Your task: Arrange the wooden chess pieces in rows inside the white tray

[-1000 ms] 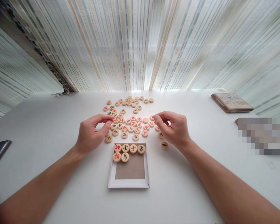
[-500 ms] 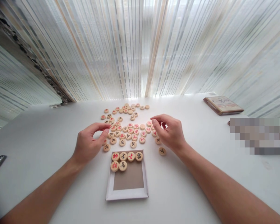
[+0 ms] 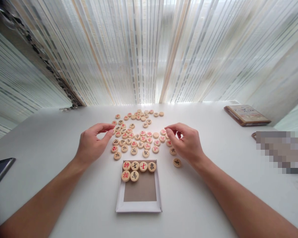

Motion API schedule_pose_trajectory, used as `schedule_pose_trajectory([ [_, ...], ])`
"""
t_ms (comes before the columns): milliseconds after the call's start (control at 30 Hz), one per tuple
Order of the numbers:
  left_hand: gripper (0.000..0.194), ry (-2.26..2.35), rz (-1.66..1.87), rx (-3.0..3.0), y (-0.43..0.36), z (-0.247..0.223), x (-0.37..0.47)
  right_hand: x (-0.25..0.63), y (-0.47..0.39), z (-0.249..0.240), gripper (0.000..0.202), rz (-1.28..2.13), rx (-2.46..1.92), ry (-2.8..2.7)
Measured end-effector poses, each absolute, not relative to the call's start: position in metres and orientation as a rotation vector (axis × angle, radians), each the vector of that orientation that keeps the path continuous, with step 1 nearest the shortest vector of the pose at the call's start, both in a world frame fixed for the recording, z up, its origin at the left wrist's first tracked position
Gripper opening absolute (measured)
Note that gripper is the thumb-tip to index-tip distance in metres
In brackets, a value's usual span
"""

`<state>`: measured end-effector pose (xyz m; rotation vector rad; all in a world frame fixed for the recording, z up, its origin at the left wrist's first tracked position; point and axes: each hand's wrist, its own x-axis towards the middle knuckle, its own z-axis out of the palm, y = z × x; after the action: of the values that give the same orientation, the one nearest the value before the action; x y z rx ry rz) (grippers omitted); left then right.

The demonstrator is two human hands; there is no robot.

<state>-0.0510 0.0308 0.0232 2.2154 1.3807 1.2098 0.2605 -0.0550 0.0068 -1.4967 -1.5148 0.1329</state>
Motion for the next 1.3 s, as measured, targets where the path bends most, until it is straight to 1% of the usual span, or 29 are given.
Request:
schedule_pose_trajectory([
  [433,0.02,1.355,1.19,2.244,0.032,0.018,-0.051,0.256,-0.056,0.008,0.022,0.137,-1.488,-1.618],
  [533,0.02,1.348,1.189,2.244,0.034,0.017,-0.052,0.247,-0.052,0.016,0.024,0.19,-1.496,-1.662],
  [633,0.02,1.366,1.214,2.229,0.038,0.017,-0.055,0.233,-0.041,0.027,0.025,0.311,-1.556,-1.726],
  [800,0.019,1.369,1.233,2.206,0.041,0.017,-0.058,0.198,-0.006,0.04,0.017,0.419,-1.592,-1.88],
  [900,0.019,1.348,1.235,2.211,0.04,0.017,-0.057,0.175,0.016,0.04,0.018,0.431,-1.609,-1.96],
  [1100,0.019,1.316,1.232,2.226,0.036,0.019,-0.054,0.146,0.039,0.037,0.01,0.411,-1.726,-2.013],
  [1167,0.02,1.318,1.225,2.225,0.035,0.019,-0.053,0.144,0.041,0.039,0.011,0.419,-1.768,-2.025],
  [1300,0.02,1.327,1.22,2.208,0.034,0.018,-0.052,0.145,0.041,0.043,0.019,0.454,-1.793,-2.094],
])
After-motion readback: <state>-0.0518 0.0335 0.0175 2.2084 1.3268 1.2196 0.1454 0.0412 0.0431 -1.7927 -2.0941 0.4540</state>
